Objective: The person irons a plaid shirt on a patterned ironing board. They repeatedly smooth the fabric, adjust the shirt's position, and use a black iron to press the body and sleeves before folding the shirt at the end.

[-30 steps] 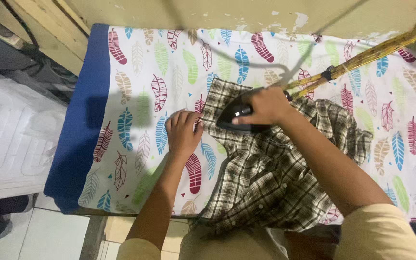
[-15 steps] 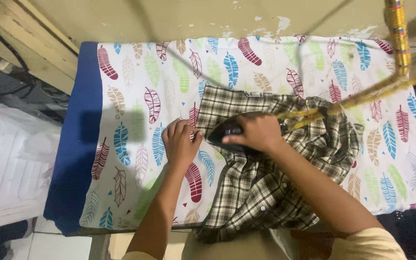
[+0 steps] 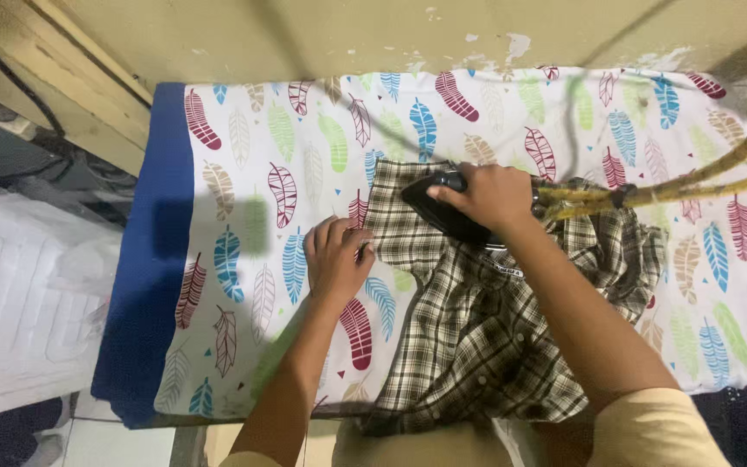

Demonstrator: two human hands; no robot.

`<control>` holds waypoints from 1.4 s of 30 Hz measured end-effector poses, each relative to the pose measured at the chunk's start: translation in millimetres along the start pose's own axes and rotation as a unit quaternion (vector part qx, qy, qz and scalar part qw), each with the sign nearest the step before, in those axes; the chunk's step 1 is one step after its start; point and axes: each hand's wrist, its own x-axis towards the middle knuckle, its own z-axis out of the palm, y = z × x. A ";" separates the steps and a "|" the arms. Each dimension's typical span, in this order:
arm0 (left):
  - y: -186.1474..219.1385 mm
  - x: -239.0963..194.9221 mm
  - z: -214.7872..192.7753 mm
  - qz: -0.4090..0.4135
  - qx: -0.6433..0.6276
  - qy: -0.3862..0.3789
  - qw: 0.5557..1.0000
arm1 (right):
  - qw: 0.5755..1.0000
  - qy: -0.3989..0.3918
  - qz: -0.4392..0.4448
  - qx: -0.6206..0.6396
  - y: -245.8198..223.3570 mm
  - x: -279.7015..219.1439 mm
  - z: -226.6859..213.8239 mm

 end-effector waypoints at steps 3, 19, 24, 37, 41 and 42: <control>1.0 -7.6 -0.7 -0.009 0.001 -0.015 1.000 | 0.992 -0.048 -0.112 -0.040 13.0 -14.4 7.5; 5.9 -2.8 -0.8 -0.039 0.023 -0.032 0.998 | 0.999 0.031 0.023 0.037 -10.4 56.3 11.7; 1.7 -2.9 0.4 -0.037 0.035 -0.035 0.998 | 0.996 -0.050 -0.073 -0.011 5.9 68.9 1.7; -0.5 -6.2 13.6 -0.106 0.060 -0.077 0.990 | 0.923 -0.183 -0.339 -0.012 -26.5 -16.8 -2.3; 0.7 -3.5 13.2 -0.114 0.061 -0.073 0.989 | 0.921 -0.026 -0.380 0.081 -37.8 -45.6 3.1; -0.2 -5.1 13.8 -0.115 0.064 -0.071 0.989 | 0.914 0.022 -0.391 0.106 -39.3 -50.9 5.7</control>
